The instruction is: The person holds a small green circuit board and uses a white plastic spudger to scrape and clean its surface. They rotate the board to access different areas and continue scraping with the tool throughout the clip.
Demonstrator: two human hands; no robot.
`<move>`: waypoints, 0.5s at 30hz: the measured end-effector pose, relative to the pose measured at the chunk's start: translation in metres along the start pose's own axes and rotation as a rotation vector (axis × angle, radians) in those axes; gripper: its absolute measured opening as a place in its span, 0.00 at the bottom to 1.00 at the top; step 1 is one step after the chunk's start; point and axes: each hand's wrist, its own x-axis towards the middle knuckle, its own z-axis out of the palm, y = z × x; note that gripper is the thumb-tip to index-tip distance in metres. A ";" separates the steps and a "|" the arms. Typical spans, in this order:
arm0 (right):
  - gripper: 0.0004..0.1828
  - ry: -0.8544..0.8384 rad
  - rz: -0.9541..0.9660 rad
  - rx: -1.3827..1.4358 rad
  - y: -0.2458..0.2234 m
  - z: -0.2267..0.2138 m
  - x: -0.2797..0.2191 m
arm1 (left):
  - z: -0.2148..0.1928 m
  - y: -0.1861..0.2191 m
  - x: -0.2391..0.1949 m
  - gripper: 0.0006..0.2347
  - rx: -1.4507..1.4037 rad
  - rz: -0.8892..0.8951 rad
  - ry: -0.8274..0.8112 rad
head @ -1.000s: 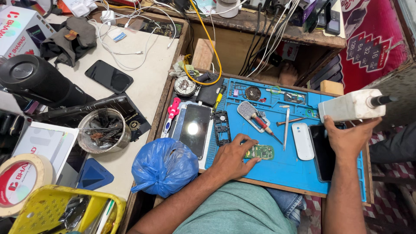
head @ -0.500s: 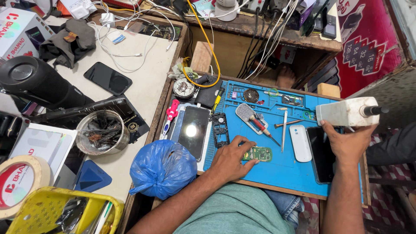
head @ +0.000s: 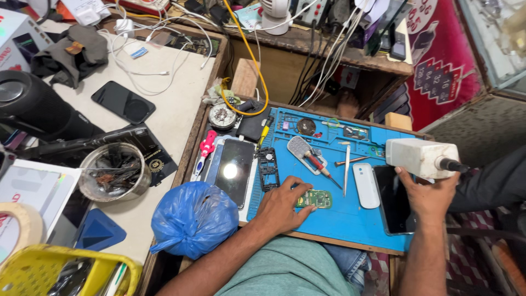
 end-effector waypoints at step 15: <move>0.37 -0.007 0.160 -0.199 -0.069 -0.033 -0.029 | 0.002 -0.003 0.000 0.20 -0.002 0.042 0.043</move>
